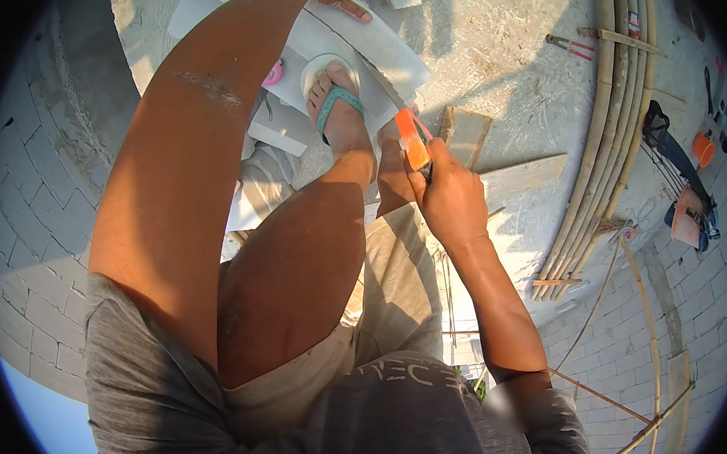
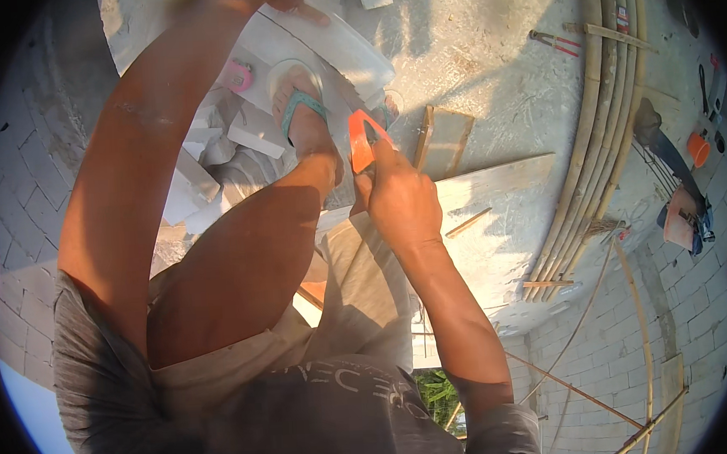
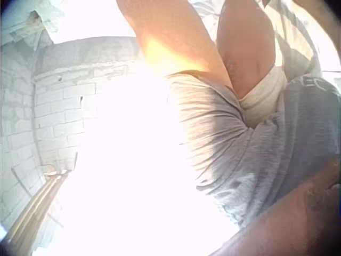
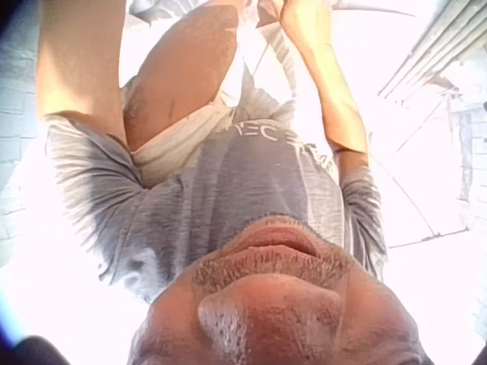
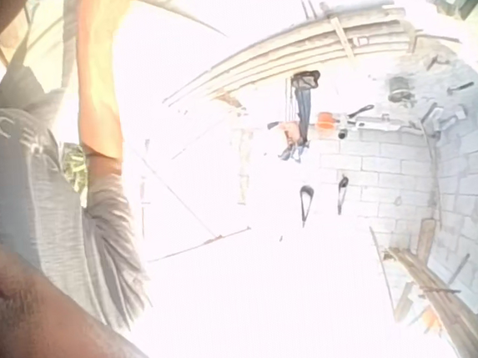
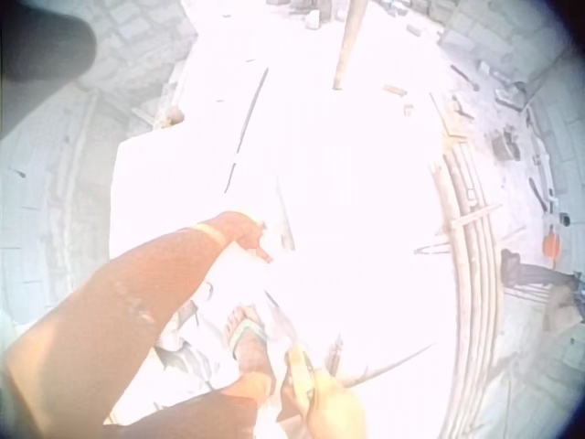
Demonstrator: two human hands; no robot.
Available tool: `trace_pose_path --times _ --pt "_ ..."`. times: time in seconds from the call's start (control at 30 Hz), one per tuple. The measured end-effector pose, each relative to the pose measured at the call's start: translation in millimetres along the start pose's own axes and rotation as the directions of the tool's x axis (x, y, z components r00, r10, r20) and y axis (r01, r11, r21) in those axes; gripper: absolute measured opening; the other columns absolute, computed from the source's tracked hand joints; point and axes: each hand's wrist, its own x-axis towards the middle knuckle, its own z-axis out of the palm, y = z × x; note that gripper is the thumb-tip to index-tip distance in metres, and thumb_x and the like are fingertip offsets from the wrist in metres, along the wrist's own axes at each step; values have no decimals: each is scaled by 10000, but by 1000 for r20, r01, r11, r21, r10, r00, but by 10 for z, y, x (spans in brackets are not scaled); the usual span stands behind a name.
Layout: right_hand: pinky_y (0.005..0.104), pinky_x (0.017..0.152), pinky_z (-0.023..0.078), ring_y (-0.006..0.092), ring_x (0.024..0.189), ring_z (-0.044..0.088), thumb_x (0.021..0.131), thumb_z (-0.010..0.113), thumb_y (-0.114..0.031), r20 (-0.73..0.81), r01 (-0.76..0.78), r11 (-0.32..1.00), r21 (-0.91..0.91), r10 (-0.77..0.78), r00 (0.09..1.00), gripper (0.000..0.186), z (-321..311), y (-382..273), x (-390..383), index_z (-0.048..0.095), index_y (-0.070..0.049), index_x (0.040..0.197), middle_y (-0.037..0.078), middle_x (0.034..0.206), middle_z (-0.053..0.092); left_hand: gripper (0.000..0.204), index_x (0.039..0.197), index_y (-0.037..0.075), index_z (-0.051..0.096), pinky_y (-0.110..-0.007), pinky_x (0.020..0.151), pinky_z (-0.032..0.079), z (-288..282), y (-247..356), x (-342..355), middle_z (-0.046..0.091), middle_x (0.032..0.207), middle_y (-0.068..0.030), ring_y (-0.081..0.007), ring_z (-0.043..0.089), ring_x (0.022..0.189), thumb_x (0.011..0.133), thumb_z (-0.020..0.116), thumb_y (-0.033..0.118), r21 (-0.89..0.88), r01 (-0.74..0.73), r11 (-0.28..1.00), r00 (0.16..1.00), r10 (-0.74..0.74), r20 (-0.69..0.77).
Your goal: The person measures a concrete block with a tape measure and then cuts through the block using a hand saw.
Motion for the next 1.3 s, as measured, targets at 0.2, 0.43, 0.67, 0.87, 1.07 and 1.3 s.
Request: trace_pose_path --times 0.2,0.43,0.67,0.87,1.07,1.3 --pt "514 655 557 422 786 698 898 772 -230 15 -12 1000 19 12 1000 331 -108 136 -593 555 -51 1073 188 950 689 820 1468 71 593 -492 1162 412 162 -81 167 541 1539 -171 -364 485 1440 901 632 662 139 -43 989 999 42 11" --pt "502 618 531 447 717 674 966 729 -242 -26 -22 1000 1 22 999 259 -48 158 -451 565 -45 996 231 760 658 744 1508 242 571 -507 1179 390 259 -236 313 442 1620 -153 -350 429 1484 923 590 702 96 -8 995 996 0 85" --pt "496 656 547 451 760 704 963 729 -175 -14 1 1000 -19 -2 1000 231 -5 34 -548 572 -17 1024 259 822 695 736 1512 254 565 -511 1183 387 504 -266 -79 430 1628 -145 -349 422 1488 928 587 701 -66 27 997 997 -22 73" --pt "436 575 532 393 620 682 988 717 -161 -110 76 992 -99 -87 990 200 -155 298 -800 566 -35 949 197 703 651 730 1516 264 559 -514 1187 383 434 -150 -118 420 1635 -138 -348 416 1491 931 583 701 -109 -15 994 998 21 54" --pt "529 613 523 480 719 662 979 711 -234 -95 51 995 -87 -59 994 261 224 61 -38 546 -46 1051 231 793 674 723 1519 274 553 -516 1190 380 479 -86 -120 410 1642 -131 -347 410 1495 935 580 700 -80 -49 996 996 54 64" --pt "443 573 539 406 653 680 960 743 -187 -97 47 998 -33 -50 994 222 -103 585 -1175 580 -42 1004 209 775 664 716 1523 286 547 -520 1194 377 424 -13 -86 398 1650 -123 -346 403 1499 939 576 700 -34 -75 997 994 77 76"
